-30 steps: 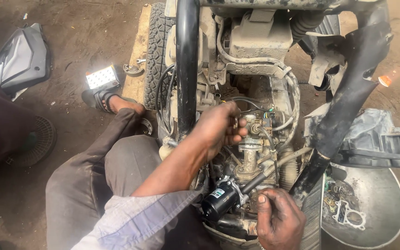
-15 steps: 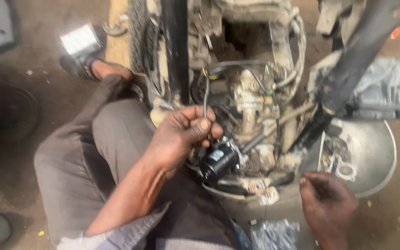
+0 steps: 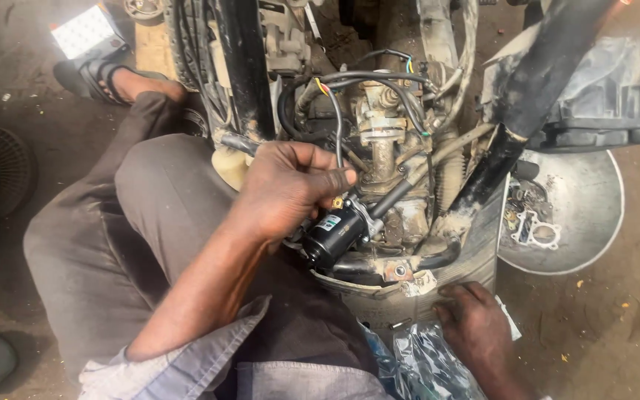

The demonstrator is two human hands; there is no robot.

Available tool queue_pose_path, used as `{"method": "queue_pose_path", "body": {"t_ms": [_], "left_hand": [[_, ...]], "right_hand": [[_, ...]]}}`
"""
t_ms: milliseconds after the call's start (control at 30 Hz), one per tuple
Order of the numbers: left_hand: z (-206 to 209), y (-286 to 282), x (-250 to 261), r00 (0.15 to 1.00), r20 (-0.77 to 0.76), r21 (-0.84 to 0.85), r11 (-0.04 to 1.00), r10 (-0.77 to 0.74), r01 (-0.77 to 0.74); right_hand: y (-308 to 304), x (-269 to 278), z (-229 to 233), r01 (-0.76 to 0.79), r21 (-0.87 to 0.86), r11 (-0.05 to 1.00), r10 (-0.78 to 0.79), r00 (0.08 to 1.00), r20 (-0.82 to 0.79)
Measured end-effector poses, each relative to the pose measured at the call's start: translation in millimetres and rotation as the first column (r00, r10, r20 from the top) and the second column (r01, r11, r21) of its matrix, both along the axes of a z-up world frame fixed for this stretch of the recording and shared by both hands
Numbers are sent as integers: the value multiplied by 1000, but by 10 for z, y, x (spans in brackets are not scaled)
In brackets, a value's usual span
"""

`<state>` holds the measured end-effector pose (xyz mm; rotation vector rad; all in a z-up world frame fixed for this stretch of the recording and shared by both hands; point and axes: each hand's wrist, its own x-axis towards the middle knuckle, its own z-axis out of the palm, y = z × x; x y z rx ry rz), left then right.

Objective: Installing and wiring a starter motor or similar electrical component onto a motorcycle engine block.

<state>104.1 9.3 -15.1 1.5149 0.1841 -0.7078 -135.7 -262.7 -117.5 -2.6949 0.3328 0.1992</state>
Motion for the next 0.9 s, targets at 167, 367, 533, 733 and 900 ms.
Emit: {"method": "queue_pose_path", "body": {"t_ms": [167,367,533,733,900], "left_hand": [[-93,-98,-27,995,95,13,1000,7,-9],[-117,-103,-36,993,115,19,999,31,-33],[-124,-38,-35,996,36,-139,987,81,-75],[-164,-79,-37,994,5,-191,976,108,-105],[-232,-121,-57,987,63,-223,966,149,-131]], "right_hand": [[509,243,634,106,111,988,-120,986,119],[1319,893,951,-284,67,956,231,877,421],[1498,1280,931,-421,-72,904,423,859,290],[1166,1439,810,-561,-6,828,540,795,276],[911,1500,719,-553,-90,828,503,665,552]]}}
